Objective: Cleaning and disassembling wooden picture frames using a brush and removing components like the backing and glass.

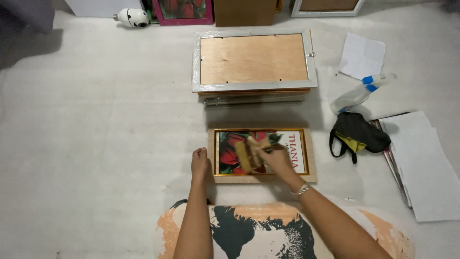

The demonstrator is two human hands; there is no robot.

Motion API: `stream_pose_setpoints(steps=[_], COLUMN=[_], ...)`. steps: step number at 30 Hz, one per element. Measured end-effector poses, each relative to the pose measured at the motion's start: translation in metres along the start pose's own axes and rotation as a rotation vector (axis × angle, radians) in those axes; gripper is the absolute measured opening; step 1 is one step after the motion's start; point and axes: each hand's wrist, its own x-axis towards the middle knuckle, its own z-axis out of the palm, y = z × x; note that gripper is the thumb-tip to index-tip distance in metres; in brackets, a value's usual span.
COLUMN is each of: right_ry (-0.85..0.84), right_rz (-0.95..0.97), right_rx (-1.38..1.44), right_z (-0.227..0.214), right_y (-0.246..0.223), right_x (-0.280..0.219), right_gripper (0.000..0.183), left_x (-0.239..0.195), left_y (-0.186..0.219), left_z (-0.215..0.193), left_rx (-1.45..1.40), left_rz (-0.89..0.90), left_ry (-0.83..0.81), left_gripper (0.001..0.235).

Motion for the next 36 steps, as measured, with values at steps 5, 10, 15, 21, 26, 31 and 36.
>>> stream_pose_setpoints(steps=[5,10,15,21,26,31,36], right_ry=[0.241,0.390,-0.175,-0.104,0.108,0.330,0.255], right_rz=[0.019,-0.044,-0.019,0.064,0.061,-0.149,-0.391], right_rx=[-0.309,-0.206,0.245,0.081,-0.130,-0.221,-0.757], right_z=[-0.093,-0.061,0.029,0.001,-0.119,-0.166,-0.165], right_y=[0.060,0.031,-0.013,0.065,0.090,0.085,0.157], right_x=[-0.002,-0.022,-0.038,-0.012,0.003,-0.003,0.051], right_gripper=[0.033,0.028,0.047,0.037,0.034,0.028,0.052], left_x=[0.018,0.019,0.009,0.013,-0.003,0.015,0.018], left_y=[-0.014,-0.018,-0.014,-0.019,-0.001,-0.018,-0.022], left_z=[0.008,0.008,0.003,0.002,-0.001,0.002,0.004], left_rx=[0.004,0.020,-0.029,0.013,0.037,0.032,0.065], left_rz=[0.024,0.061,0.051,0.031,0.038,0.054,0.076], left_ry=[0.002,0.007,0.027,-0.003,0.003,-0.006,0.020], left_gripper=[0.068,0.069,0.069,0.070,0.069,0.071,0.069])
